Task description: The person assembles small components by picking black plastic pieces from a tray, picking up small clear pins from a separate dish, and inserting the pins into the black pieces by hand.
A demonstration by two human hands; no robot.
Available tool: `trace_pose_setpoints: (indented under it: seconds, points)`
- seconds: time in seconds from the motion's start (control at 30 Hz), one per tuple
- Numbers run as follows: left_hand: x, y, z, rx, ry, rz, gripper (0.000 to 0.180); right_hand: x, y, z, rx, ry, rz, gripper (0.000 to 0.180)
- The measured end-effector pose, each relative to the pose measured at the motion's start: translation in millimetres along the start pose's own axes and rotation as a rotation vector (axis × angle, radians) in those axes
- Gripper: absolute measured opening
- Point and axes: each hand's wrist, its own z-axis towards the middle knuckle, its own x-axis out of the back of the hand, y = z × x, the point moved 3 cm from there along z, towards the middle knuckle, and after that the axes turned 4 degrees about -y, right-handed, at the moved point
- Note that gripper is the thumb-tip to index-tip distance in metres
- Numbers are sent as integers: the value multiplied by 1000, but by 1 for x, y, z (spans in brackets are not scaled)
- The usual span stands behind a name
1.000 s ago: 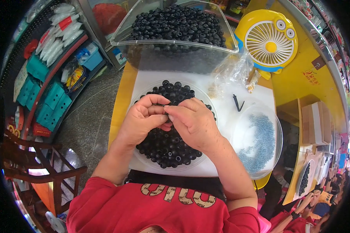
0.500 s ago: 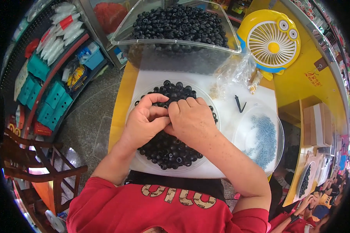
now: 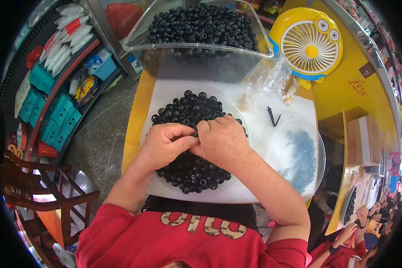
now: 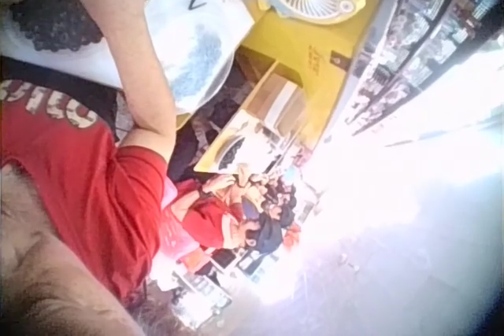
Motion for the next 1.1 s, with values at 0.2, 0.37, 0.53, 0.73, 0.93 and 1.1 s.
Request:
trace_pose_setpoints:
  seconds: [0.2, 0.37, 0.53, 0.73, 0.93, 1.1]
  points:
    - [-1, 1, -2, -38, 12, 65, 16, -1, -1, -2, 61, -27, 2, 27]
    - [0, 6, -4, -58, -8, 119, 16, -6, -2, -6, 44, -85, 5, 27]
    - [-1, 2, -1, -73, 4, 85, 16, -6, -2, -5, 32, -54, 30, 29]
    - [-1, 1, -1, -63, 53, 46, 18, 1, 0, -1, -95, -90, -5, 28]
    - [0, 5, -2, -107, 47, 121, 17, 5, 0, -1, -50, -114, -55, 30]
    - [-2, 6, -5, -110, 84, 136, 16, 0, -1, 0, 7, -150, -57, 30]
